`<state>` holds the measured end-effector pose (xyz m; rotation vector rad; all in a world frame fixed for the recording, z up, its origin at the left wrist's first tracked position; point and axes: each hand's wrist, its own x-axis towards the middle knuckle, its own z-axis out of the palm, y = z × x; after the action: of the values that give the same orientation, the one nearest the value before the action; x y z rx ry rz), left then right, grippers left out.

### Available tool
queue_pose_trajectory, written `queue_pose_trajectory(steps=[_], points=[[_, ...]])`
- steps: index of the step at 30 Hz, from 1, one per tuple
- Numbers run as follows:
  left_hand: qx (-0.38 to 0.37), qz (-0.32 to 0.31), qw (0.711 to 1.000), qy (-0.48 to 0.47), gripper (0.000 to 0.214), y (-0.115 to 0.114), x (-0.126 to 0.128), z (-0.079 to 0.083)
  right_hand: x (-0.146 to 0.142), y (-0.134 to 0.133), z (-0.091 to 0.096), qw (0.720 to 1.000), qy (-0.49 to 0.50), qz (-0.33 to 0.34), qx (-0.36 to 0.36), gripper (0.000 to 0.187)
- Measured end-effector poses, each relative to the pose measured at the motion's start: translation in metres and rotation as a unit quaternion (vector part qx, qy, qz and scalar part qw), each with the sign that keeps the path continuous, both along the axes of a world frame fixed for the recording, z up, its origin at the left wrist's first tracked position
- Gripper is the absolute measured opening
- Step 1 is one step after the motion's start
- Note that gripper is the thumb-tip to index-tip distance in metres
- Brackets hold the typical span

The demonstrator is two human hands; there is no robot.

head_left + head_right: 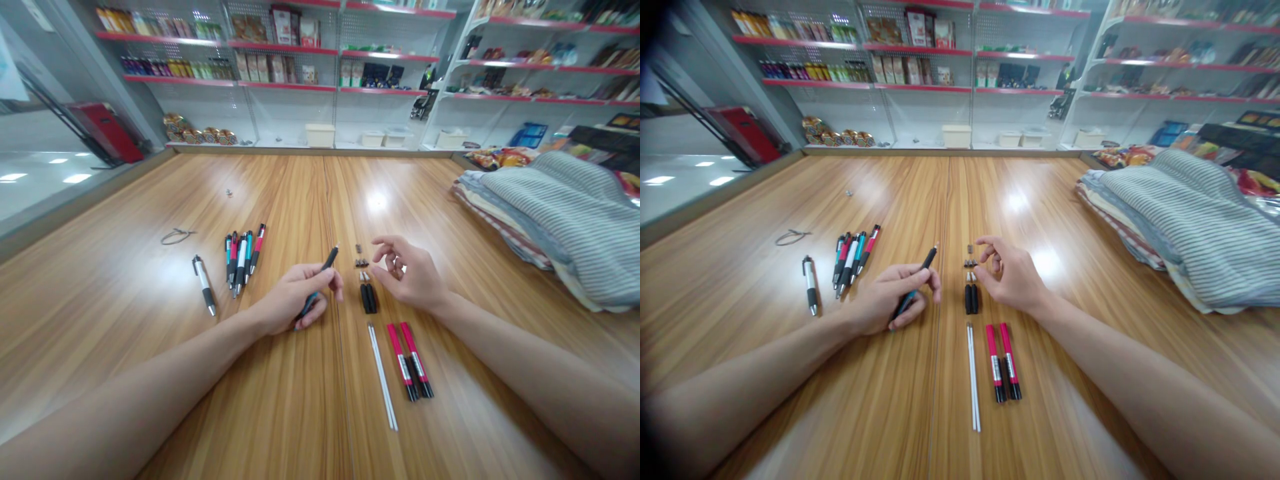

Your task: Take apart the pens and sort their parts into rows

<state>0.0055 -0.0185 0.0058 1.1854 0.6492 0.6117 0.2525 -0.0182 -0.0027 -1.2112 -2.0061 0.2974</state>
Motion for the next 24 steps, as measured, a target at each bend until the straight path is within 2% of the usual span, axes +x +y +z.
queue_pose_trajectory(steps=[2, 3, 6, 8, 12, 16, 18, 21, 24], points=[[0.108, -0.008, 0.991, 0.079, 0.028, -0.006, 0.002, 0.0, -0.001, -0.008, 0.004, 0.998, -0.024, 0.041, 0.029, 0.051], [0.18, -0.007, 0.977, 0.113, 0.027, -0.009, 0.004, -0.001, -0.001, -0.012, 0.006, 0.996, -0.037, 0.065, 0.043, 0.052], [0.382, -0.005, 0.903, 0.194, 0.026, -0.016, 0.007, -0.001, -0.004, -0.017, 0.008, 0.986, -0.074, 0.129, 0.075, 0.047], [0.46, -0.014, 0.858, 0.227, 0.024, -0.018, 0.007, -0.001, -0.005, -0.017, 0.007, 0.978, -0.097, 0.161, 0.093, 0.034], [0.536, -0.026, 0.794, 0.285, 0.028, -0.016, 0.002, -0.005, -0.003, -0.014, 0.002, 0.964, -0.115, 0.2, 0.131, 0.014], [0.588, 0.016, 0.726, 0.357, 0.029, -0.013, -0.002, -0.01, 0.001, -0.013, -0.001, 0.97, -0.108, 0.168, 0.137, 0.01], [0.608, 0.022, 0.7, 0.374, 0.032, -0.013, -0.003, -0.011, 0.001, -0.013, 0.0, 0.971, -0.12, 0.166, 0.126, 0.011], [0.626, 0.025, 0.685, 0.372, 0.031, -0.013, -0.003, -0.011, 0.0, -0.013, 0.002, 0.964, -0.148, 0.187, 0.114, 0.01], [0.624, 0.039, 0.695, 0.355, 0.028, -0.014, -0.002, -0.01, -0.001, -0.012, 0.003, 0.963, -0.154, 0.183, 0.127, 0.013]])
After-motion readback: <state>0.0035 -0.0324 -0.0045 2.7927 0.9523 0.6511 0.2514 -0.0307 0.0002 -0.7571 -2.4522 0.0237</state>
